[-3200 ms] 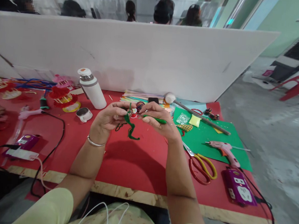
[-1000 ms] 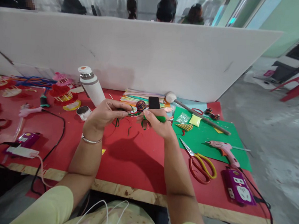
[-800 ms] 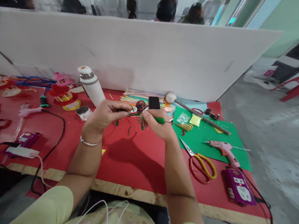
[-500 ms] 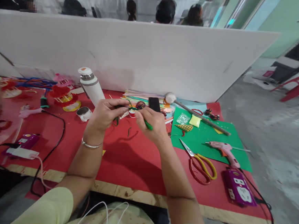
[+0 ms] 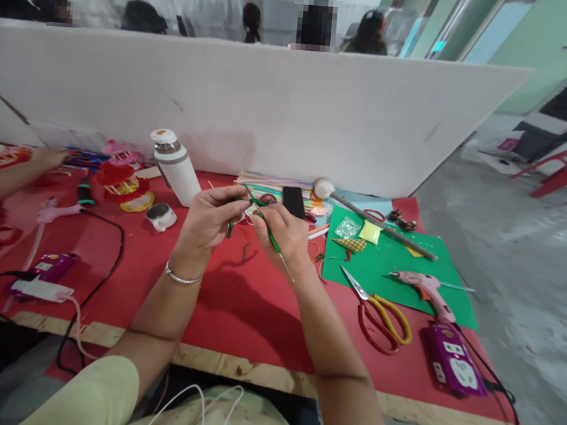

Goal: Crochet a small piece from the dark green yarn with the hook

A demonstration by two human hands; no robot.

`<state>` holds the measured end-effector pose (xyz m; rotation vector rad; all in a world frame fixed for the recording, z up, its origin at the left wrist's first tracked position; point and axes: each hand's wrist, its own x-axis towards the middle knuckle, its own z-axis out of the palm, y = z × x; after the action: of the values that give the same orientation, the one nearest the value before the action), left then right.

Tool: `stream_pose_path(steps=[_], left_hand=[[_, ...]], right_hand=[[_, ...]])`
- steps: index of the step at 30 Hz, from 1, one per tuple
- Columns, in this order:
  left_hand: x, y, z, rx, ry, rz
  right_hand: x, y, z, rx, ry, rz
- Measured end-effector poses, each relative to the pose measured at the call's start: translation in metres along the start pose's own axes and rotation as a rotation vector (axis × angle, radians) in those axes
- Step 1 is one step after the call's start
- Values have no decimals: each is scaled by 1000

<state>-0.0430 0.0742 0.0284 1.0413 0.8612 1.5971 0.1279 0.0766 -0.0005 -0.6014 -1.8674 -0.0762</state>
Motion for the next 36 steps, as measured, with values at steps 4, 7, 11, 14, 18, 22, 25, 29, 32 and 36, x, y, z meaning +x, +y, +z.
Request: stream_pose_path(steps=[4, 7, 11, 14, 18, 22, 25, 29, 32, 36], left_hand=[[0, -3, 4, -97, -17, -51], [-1, -9, 9, -107, 41, 11], [-4, -13, 12, -53, 76, 109], [-4, -11, 12, -67, 5, 54], [-1, -12, 12, -104, 18, 35], [0, -19, 11, -56, 50, 76], [-2, -24, 13, 44, 105, 182], [-5, -18, 15, -49, 66, 103], [-2, -5, 6, -128, -132, -121], [6, 9, -14, -60, -276, -232]], right_hand=[[-3, 0, 5, -127, 21, -43], [-3, 4, 4, -107, 43, -42], [1, 14, -3, 85, 29, -14], [1, 19, -7, 122, 18, -25], [-4, 20, -5, -27, 11, -37], [-5, 18, -4, -85, 14, -75], [-4, 17, -3, -125, 17, -77], [-6, 17, 1, -148, 68, -83], [-6, 23, -2, 10, 36, -95], [0, 31, -16, 178, -144, -90]])
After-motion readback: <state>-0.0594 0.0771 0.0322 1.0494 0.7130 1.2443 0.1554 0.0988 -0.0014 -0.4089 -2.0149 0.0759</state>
